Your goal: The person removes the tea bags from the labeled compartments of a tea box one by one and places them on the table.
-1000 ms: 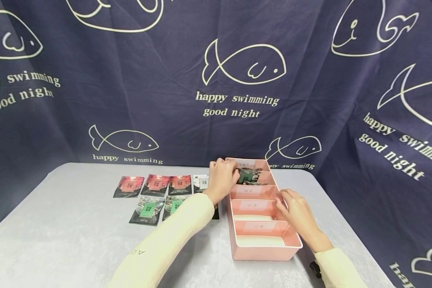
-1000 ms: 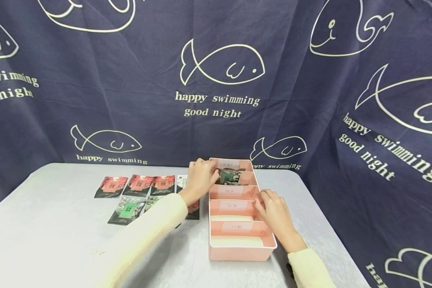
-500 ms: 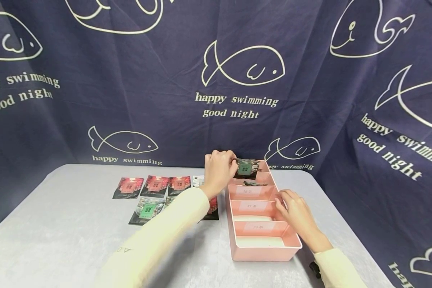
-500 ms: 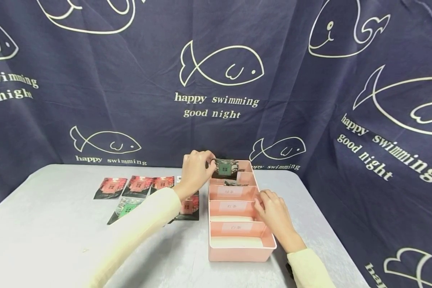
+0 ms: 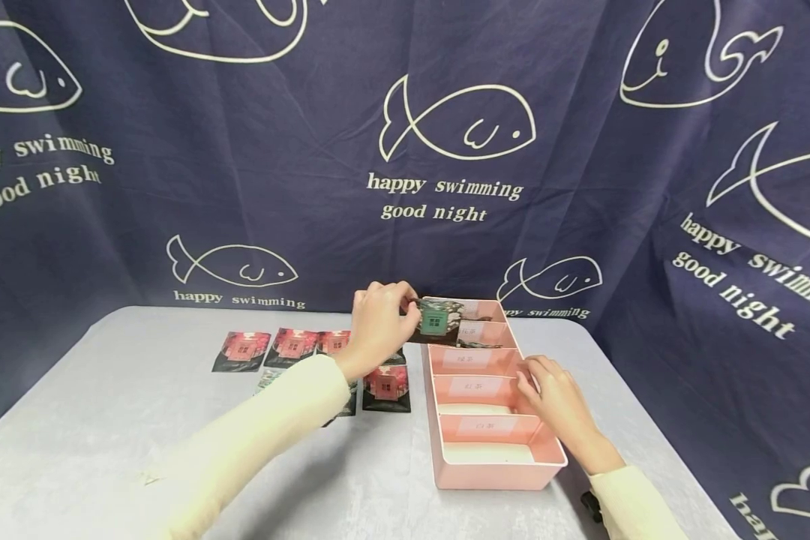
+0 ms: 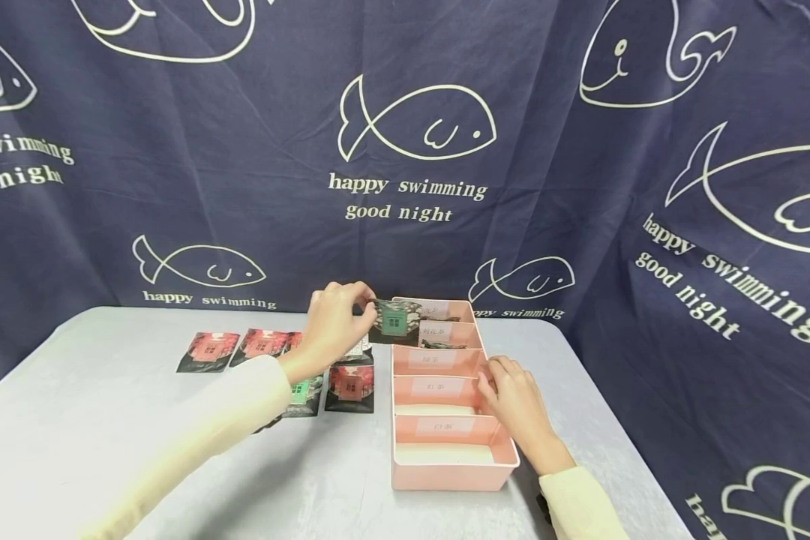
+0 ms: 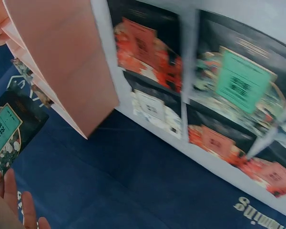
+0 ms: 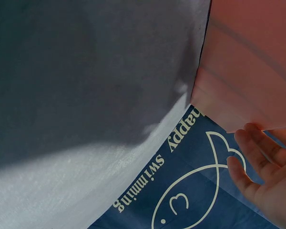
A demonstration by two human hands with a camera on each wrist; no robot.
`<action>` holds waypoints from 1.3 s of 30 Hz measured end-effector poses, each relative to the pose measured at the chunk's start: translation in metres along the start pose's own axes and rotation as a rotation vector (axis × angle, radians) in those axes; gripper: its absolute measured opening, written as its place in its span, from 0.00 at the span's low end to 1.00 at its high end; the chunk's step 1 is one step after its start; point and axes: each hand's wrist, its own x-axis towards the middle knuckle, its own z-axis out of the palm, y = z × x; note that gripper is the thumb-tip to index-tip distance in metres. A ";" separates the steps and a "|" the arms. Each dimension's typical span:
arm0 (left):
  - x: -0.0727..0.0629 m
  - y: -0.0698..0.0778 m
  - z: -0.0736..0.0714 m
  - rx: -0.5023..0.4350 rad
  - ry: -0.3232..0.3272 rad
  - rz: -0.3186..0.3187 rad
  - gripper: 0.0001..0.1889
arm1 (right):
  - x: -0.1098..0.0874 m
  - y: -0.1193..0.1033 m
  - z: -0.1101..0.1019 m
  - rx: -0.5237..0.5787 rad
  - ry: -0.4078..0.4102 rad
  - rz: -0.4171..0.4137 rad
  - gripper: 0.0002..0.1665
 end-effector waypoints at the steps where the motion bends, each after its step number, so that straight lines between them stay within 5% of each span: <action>1: -0.001 -0.003 -0.004 -0.003 -0.002 -0.006 0.05 | 0.000 0.000 0.000 0.000 0.001 0.000 0.09; 28: -0.069 -0.115 -0.078 0.108 -0.051 -0.045 0.04 | 0.000 0.000 -0.001 0.014 -0.007 0.008 0.10; 39: -0.086 -0.152 -0.105 0.121 -0.193 -0.097 0.03 | 0.001 -0.001 -0.001 0.005 0.004 0.000 0.08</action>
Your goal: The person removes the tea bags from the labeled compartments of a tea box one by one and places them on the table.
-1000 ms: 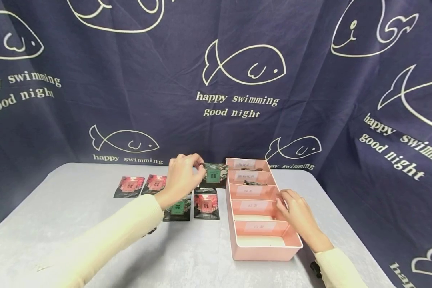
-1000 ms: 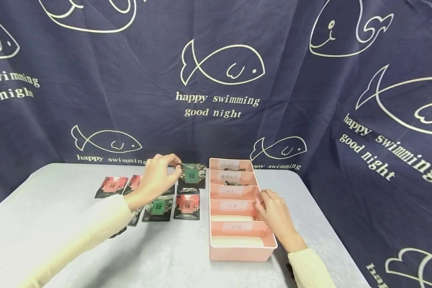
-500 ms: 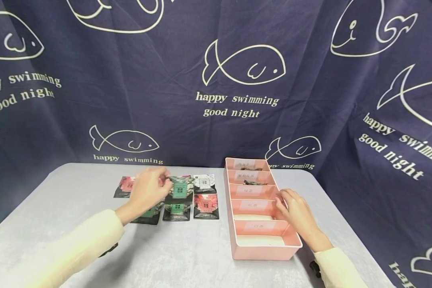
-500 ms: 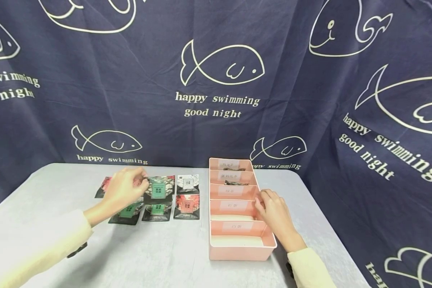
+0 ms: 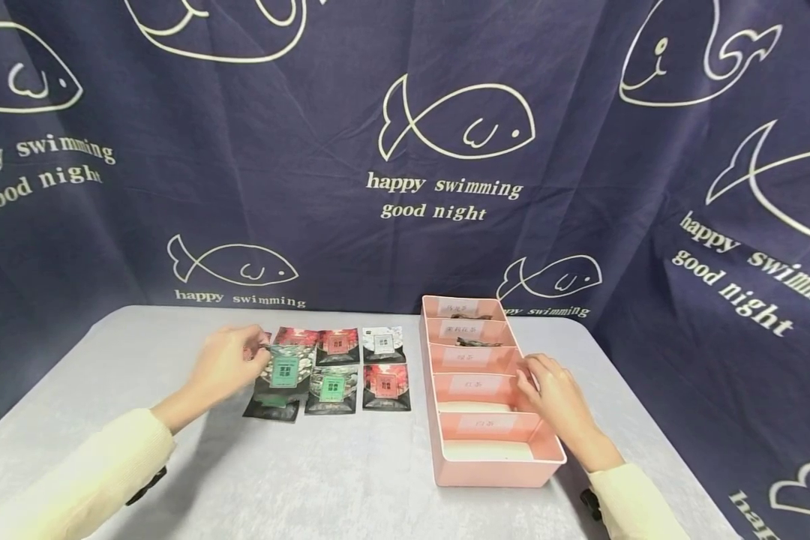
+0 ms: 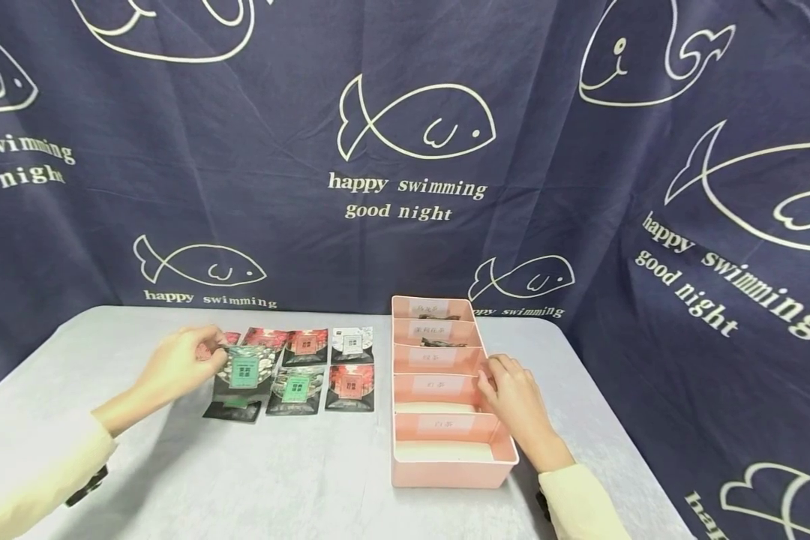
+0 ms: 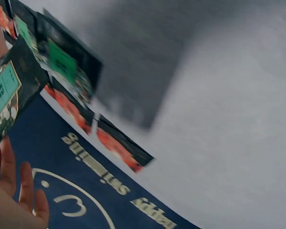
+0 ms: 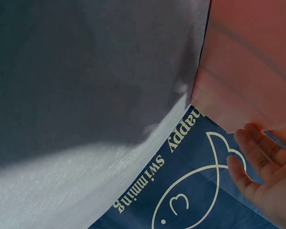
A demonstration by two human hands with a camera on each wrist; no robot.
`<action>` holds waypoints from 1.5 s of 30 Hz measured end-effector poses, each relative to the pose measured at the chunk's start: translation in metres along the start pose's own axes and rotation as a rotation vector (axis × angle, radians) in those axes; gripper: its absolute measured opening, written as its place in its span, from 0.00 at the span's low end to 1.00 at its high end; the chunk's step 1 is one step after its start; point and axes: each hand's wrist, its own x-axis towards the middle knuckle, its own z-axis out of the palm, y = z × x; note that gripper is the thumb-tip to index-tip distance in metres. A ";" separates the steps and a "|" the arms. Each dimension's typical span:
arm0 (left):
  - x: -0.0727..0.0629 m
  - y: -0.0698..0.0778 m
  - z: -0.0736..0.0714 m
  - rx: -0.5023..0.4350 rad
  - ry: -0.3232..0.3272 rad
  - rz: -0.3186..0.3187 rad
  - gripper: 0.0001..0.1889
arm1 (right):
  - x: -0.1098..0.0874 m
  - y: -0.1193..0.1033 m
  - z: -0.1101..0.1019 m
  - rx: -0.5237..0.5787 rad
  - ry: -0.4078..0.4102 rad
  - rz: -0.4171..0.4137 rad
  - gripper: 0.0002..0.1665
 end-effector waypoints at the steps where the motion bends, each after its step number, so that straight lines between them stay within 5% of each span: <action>1: -0.001 -0.004 -0.002 -0.002 -0.019 -0.005 0.03 | 0.000 0.000 0.000 0.001 -0.001 0.001 0.09; 7: -0.008 -0.027 -0.018 -0.014 -0.124 -0.022 0.05 | 0.001 0.000 0.000 -0.004 0.001 0.006 0.09; 24: -0.021 -0.082 -0.036 0.018 -0.226 -0.037 0.03 | -0.001 0.000 0.001 -0.002 0.011 0.001 0.09; 33: -0.022 -0.091 -0.034 0.026 -0.267 -0.054 0.04 | 0.000 0.002 0.002 0.005 0.014 -0.006 0.10; 45: -0.024 -0.103 -0.012 0.051 -0.270 -0.029 0.08 | 0.000 0.003 0.002 0.005 0.012 -0.003 0.10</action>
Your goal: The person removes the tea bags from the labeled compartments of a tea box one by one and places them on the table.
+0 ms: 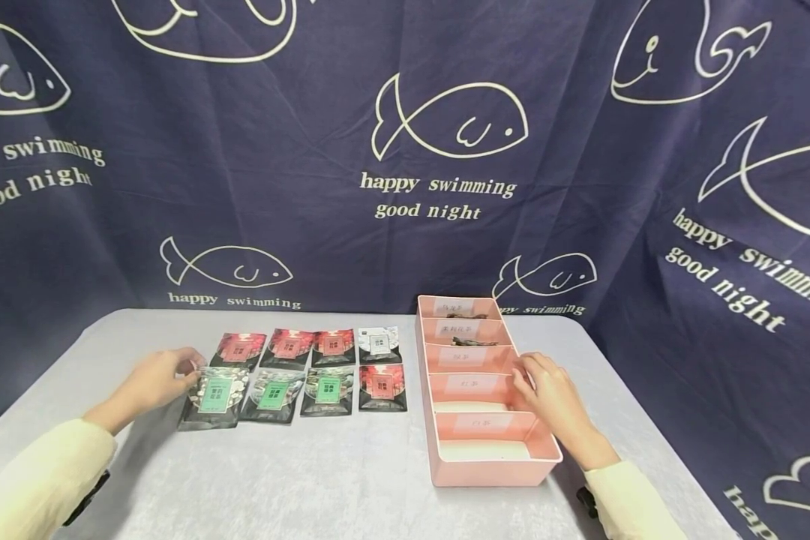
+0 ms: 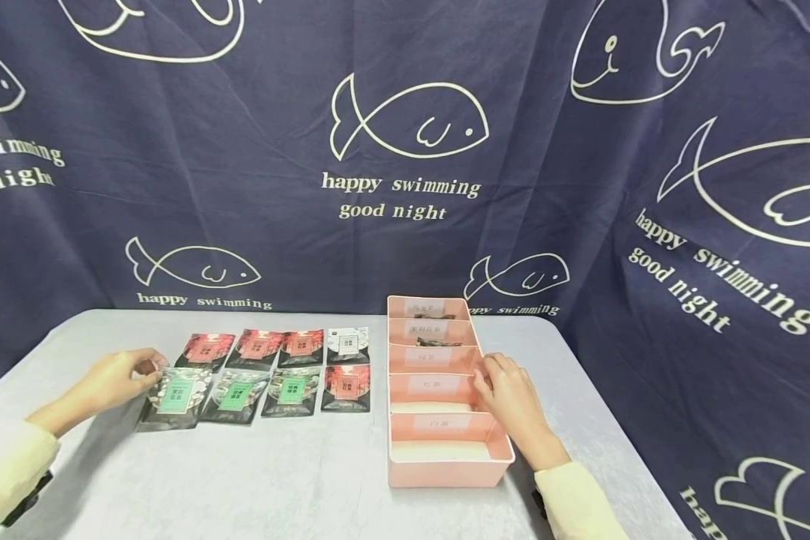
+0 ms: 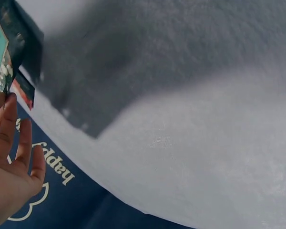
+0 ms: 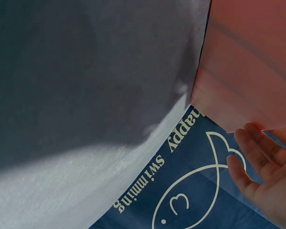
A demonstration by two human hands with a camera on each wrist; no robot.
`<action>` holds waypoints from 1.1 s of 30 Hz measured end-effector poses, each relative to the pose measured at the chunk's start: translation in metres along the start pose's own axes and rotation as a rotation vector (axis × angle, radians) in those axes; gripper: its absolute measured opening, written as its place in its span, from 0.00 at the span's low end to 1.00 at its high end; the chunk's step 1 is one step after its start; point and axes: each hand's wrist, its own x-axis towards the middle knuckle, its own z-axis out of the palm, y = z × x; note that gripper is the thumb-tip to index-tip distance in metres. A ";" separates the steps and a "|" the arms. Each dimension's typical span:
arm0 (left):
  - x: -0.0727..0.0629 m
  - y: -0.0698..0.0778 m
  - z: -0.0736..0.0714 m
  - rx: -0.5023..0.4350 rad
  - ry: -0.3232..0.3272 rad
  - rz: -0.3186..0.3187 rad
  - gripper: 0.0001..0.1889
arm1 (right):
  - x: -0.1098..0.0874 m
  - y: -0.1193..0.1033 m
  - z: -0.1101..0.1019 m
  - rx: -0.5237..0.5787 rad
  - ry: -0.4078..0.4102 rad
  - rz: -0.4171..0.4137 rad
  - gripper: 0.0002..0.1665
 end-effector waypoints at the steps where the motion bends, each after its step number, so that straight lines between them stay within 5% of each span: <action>1: 0.000 0.000 0.001 -0.001 -0.002 -0.005 0.08 | 0.000 0.000 0.000 -0.001 0.000 0.000 0.10; 19: 0.001 0.005 0.006 0.091 -0.017 -0.118 0.13 | 0.001 0.000 0.001 -0.002 0.000 -0.011 0.09; 33: 0.025 0.041 0.001 0.201 0.036 0.034 0.17 | 0.000 -0.001 0.000 -0.001 -0.003 0.000 0.09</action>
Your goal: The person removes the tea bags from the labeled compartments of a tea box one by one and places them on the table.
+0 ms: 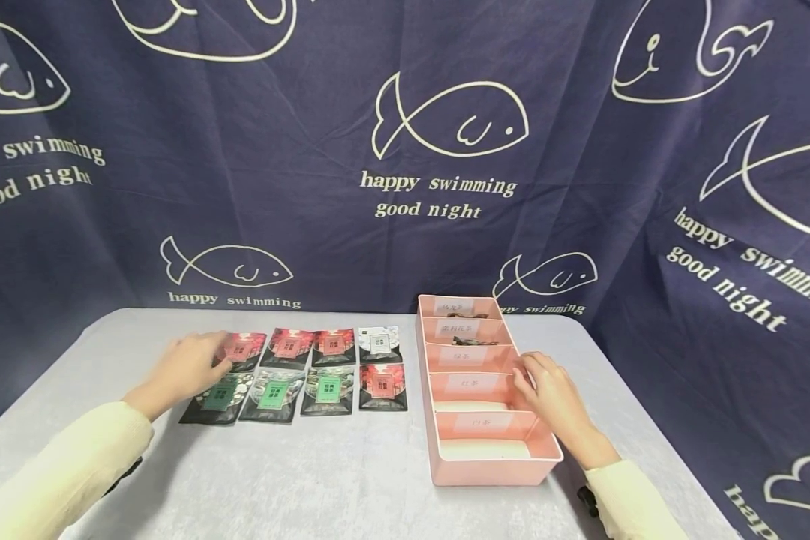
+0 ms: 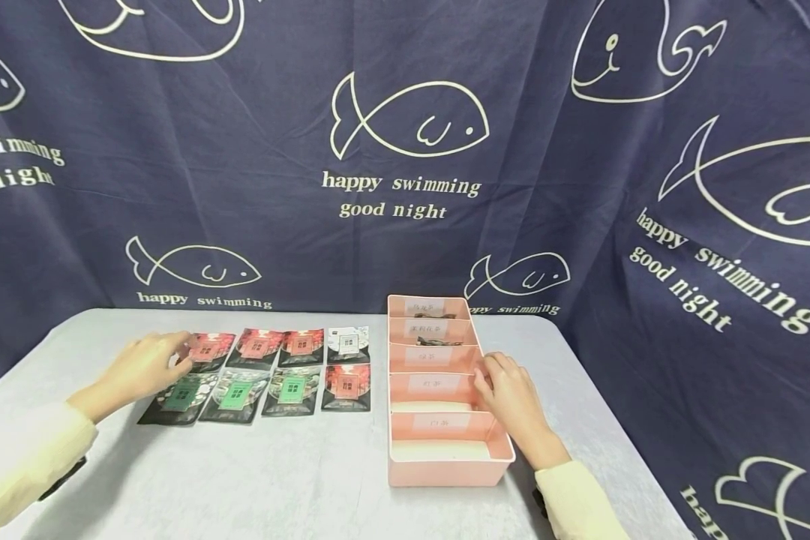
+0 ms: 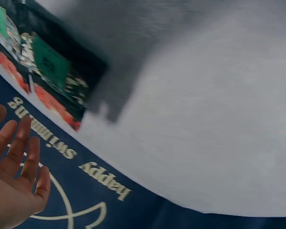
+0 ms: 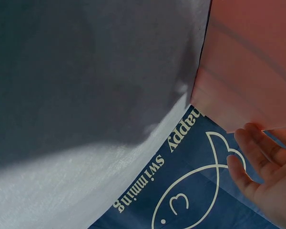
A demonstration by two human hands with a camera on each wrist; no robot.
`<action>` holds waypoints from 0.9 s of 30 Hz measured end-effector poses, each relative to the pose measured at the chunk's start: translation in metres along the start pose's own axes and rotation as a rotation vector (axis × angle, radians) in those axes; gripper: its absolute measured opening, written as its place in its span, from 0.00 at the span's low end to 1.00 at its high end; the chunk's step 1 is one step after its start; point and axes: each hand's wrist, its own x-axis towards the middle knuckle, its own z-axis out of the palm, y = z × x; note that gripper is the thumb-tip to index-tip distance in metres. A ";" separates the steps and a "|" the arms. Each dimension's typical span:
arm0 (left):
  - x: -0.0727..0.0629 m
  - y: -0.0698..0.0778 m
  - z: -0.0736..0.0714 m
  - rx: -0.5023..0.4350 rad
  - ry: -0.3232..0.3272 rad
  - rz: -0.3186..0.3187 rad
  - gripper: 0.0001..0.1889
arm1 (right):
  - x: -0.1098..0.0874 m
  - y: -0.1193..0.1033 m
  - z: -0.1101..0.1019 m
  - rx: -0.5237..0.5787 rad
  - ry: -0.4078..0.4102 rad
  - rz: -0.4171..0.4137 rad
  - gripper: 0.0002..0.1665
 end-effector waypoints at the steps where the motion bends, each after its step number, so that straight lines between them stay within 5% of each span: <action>1: 0.002 0.004 0.000 0.006 -0.002 0.013 0.18 | 0.000 0.000 0.000 -0.001 0.001 -0.001 0.09; 27: 0.038 0.110 0.031 0.045 0.042 0.288 0.13 | 0.000 -0.002 -0.002 0.003 -0.009 0.012 0.09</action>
